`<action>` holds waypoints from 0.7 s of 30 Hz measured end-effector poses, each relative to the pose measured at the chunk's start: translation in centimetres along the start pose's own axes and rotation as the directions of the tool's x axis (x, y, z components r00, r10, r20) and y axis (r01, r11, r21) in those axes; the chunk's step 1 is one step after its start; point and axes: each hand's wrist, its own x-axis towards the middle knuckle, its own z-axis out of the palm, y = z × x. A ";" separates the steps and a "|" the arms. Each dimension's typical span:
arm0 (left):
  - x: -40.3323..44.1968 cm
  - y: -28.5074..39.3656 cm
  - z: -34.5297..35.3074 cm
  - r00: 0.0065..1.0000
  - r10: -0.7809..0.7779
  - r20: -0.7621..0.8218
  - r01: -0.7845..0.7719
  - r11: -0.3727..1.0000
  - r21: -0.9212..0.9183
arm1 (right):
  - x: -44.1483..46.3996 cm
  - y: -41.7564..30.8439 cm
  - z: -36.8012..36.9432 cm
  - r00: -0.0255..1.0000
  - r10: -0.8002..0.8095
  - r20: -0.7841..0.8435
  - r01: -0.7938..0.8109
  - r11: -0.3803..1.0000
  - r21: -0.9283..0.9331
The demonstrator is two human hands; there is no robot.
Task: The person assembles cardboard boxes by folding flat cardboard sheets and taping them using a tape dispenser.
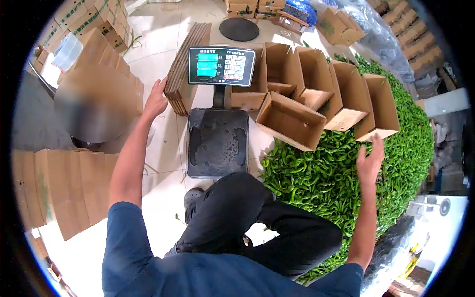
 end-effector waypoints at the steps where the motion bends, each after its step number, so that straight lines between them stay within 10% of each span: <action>1: 0.2 -0.7 0.4 1.000 0.015 0.005 -0.015 0.999 -0.044 | -1.3 -1.5 -0.2 1.000 -0.023 0.013 0.022 0.999 0.042; 8: -1.9 -0.3 0.7 0.999 -0.046 -0.027 0.036 0.959 -0.281 | -7.2 -7.7 -0.3 0.967 0.005 0.256 -0.093 0.938 0.334; 21: -11.4 0.7 1.3 0.902 -0.293 -0.318 0.315 0.949 0.018 | -7.8 -12.2 -1.3 0.915 -0.177 0.363 0.028 0.924 0.381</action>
